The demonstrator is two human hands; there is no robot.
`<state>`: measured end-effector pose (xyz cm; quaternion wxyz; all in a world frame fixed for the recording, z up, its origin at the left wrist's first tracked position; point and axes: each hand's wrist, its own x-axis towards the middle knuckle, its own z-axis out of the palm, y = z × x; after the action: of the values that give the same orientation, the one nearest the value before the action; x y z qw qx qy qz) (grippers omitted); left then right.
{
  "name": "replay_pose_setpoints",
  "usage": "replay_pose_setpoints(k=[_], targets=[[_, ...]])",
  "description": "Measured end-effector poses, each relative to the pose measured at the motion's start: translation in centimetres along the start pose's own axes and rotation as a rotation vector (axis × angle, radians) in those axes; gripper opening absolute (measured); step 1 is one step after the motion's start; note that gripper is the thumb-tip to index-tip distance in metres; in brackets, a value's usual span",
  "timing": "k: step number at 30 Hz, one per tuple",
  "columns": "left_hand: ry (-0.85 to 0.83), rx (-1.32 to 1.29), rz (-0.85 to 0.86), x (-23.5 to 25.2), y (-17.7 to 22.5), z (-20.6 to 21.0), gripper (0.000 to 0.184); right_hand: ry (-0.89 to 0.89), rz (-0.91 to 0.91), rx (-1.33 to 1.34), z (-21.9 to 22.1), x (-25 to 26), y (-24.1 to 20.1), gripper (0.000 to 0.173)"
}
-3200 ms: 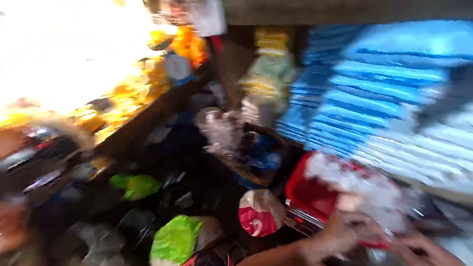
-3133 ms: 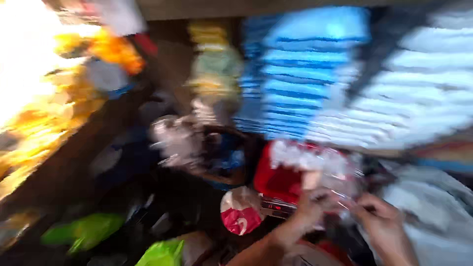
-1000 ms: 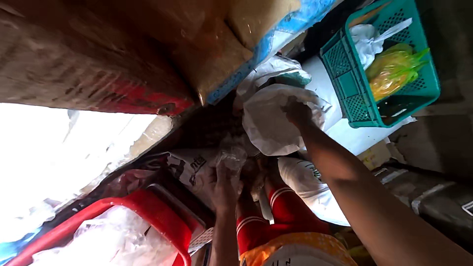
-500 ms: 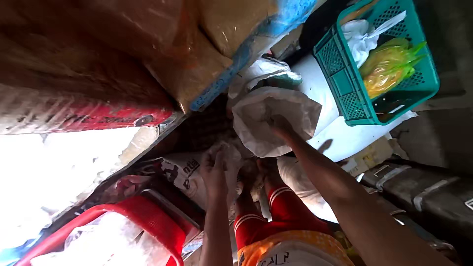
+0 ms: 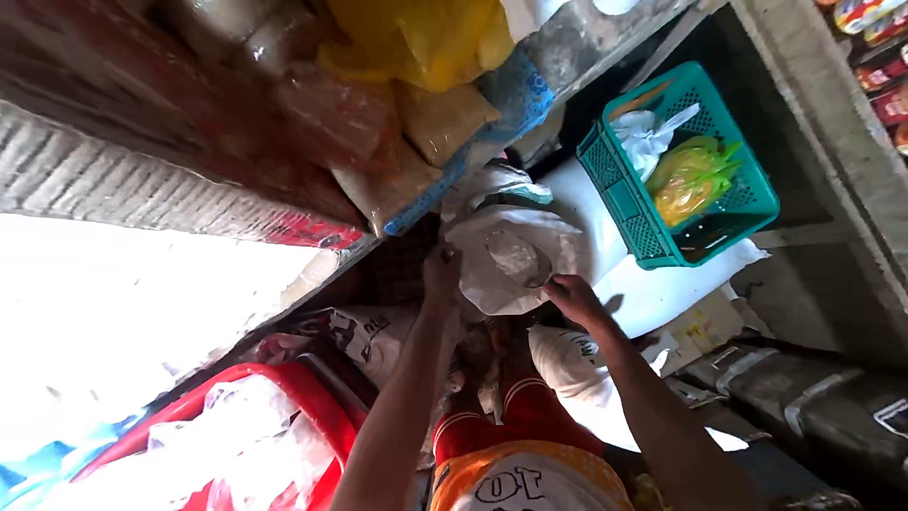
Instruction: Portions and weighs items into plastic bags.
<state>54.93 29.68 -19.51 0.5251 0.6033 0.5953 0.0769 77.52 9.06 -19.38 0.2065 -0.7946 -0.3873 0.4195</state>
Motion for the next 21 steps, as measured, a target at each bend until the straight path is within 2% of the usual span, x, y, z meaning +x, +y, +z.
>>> replay_pose_setpoints(k=[6, 10, 13, 17, 21], targets=[[-0.145, 0.011, 0.080, 1.5, 2.8, 3.0, 0.033, -0.014, -0.033, -0.019, -5.6, -4.2, -2.6, 0.025], [-0.203, 0.032, 0.196, 1.2, 4.5, 5.0, 0.033, -0.057, 0.048, -0.284, -7.7, -3.7, -4.5, 0.025], [-0.227, 0.065, 0.247, 1.2, 5.1, 6.3, 0.036, -0.156, 0.135, -0.437, -8.8, -2.4, -6.9, 0.030], [-0.205, 0.063, 0.304, 1.7, 4.2, 8.2, 0.033, -0.261, 0.296, -0.668, -9.3, -2.0, -12.6, 0.034], [-0.164, -0.001, 0.237, 1.8, 3.6, 9.8, 0.028, -0.282, 0.354, -0.850, -8.9, -2.4, -17.7, 0.034]])
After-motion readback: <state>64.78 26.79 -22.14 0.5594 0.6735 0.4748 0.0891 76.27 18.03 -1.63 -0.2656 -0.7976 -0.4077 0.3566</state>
